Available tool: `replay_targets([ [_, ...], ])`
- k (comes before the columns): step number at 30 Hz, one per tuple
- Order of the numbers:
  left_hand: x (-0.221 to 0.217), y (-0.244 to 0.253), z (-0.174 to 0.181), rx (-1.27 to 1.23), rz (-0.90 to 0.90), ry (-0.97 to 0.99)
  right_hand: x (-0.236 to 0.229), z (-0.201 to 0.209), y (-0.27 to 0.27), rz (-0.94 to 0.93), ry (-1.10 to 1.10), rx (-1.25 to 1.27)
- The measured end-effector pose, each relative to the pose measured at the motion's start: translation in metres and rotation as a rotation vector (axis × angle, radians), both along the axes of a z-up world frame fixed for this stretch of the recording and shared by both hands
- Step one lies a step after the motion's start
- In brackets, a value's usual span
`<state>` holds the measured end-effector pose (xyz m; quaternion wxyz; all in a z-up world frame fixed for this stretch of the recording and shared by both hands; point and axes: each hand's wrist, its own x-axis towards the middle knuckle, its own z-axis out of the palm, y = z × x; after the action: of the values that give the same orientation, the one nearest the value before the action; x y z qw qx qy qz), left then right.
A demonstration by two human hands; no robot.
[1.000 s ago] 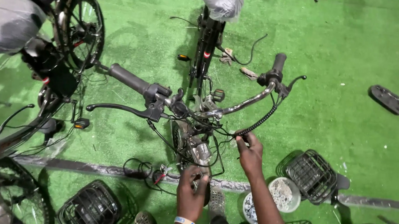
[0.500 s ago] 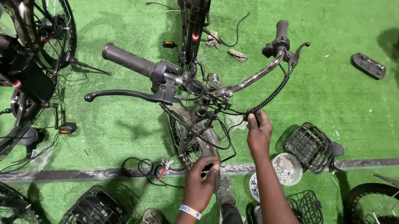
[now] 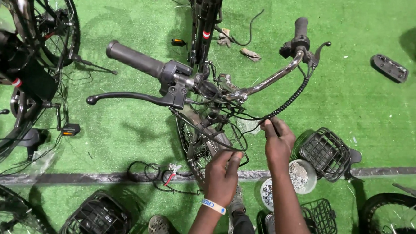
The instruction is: The person uses pliers to cut a black cable and then wraps the cable around the handlebars of a bicycle. They secure the cable in place using a zip tie and trim the excess with the pliers.
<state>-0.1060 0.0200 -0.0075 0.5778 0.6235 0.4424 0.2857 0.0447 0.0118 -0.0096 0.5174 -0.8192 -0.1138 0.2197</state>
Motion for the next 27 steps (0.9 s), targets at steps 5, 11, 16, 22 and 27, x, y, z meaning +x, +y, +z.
replay_targets([
  [5, -0.005, -0.013, -0.012, 0.005, 0.040, -0.091, -0.033, -0.051, -0.039, 0.028, -0.336, 0.000],
  [11, -0.063, -0.016, -0.092, -0.111, 0.145, -0.120, -0.116, -0.233, -0.129, 0.078, -0.243, -0.104],
  [16, -0.139, -0.027, -0.210, -0.303, 0.430, 0.139, -0.195, -0.358, -0.113, 0.472, 0.268, -0.245],
  [22, -0.207, -0.038, -0.313, -0.487, 0.557, -0.006, -0.244, -0.591, -0.065, 0.833, 0.874, 0.303],
  [27, -0.236, -0.028, -0.371, -0.533, 0.532, 0.013, -0.295, -0.573, 0.027, 0.998, 0.527, -0.583],
])
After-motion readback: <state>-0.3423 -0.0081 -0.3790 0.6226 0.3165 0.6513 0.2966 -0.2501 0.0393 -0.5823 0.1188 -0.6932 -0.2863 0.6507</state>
